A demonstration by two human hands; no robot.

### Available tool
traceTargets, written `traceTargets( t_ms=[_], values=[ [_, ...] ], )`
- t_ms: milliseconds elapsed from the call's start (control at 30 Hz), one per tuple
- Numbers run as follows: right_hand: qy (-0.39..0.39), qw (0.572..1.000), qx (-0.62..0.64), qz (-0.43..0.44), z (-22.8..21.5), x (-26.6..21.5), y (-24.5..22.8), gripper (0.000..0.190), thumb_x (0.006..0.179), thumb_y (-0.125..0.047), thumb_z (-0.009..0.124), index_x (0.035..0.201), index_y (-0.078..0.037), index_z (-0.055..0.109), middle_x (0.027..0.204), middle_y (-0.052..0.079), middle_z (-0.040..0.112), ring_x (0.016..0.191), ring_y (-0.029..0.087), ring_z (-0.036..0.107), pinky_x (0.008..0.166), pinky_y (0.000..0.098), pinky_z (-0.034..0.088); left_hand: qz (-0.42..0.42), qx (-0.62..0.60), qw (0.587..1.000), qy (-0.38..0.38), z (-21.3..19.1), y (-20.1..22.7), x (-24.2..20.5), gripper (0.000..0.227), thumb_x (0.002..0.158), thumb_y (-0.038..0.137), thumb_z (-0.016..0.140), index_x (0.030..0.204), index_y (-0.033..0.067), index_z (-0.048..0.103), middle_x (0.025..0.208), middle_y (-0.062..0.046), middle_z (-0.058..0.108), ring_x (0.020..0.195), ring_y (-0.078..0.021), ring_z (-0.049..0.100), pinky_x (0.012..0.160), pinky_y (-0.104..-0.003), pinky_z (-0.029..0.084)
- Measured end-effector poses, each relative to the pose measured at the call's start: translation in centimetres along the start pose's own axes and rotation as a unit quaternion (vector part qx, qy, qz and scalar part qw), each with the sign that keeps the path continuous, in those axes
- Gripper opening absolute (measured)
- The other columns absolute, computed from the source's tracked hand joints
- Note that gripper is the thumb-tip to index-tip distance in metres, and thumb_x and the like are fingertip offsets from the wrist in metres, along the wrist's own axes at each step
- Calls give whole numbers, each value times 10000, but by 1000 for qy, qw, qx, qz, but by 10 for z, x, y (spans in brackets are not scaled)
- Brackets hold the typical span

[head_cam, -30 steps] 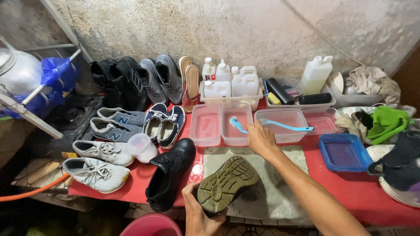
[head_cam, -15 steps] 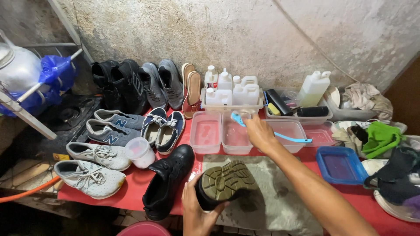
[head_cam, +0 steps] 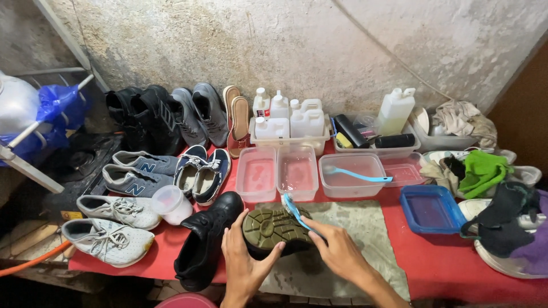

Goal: The person scrubs the sole of a black shoe using a blue toothbrush and water from a container. They repeatedly dip the brush into the water and scrub different sections of the shoe's sole.

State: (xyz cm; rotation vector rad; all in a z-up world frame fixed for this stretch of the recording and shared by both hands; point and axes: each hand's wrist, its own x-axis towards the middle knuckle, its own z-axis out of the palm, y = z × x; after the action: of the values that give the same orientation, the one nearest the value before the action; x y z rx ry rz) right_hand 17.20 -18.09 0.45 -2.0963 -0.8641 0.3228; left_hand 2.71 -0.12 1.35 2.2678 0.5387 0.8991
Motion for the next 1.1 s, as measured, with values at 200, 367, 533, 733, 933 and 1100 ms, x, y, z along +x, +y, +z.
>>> traceTargets(
  t_ms=[200,367,533,733,933,1100],
  values=[
    [51,991,-86,90,27,-10,93,458,950,-168,523,1383,-236,653,1136,145,774,1003,440,715,782,491,554,60,-7,998,-24,-1,14,7,876,658,434,875,1403,151,512,1334,-11,642,1286,-237,587,1219,-600,193],
    [63,997,33,21,24,-34,48,466,970,-135,503,1425,-143,602,1393,87,673,1125,237,782,905,344,609,73,-7,997,-26,0,23,15,829,693,454,830,1392,147,511,1325,-13,635,1257,-245,594,1216,-605,191],
    [50,991,-12,125,32,-21,94,440,993,-176,512,1414,-209,633,759,102,762,629,277,613,660,404,472,82,-4,996,-41,0,21,17,843,670,423,856,1388,147,512,1325,-25,627,1251,-272,577,1213,-568,218],
    [56,997,15,57,10,-39,7,442,973,-187,524,1400,-190,639,1225,102,761,1095,287,753,815,384,566,89,-2,995,-52,1,22,26,832,675,437,847,1377,134,518,1282,-38,633,1207,-286,574,1155,-525,281],
    [26,999,-1,30,-18,-42,-66,473,986,-179,496,1449,-217,587,1102,113,783,991,413,703,715,450,521,90,4,992,-87,-3,28,41,847,652,470,847,1367,154,520,1253,-52,654,1176,-276,595,1120,-501,314],
    [28,999,16,-20,-22,-63,-88,497,995,-172,504,1485,-233,564,937,130,724,876,407,696,668,461,500,84,8,991,-102,7,25,46,959,586,373,865,1423,109,477,1268,-92,638,1206,-288,563,1138,-476,298]
  ],
)
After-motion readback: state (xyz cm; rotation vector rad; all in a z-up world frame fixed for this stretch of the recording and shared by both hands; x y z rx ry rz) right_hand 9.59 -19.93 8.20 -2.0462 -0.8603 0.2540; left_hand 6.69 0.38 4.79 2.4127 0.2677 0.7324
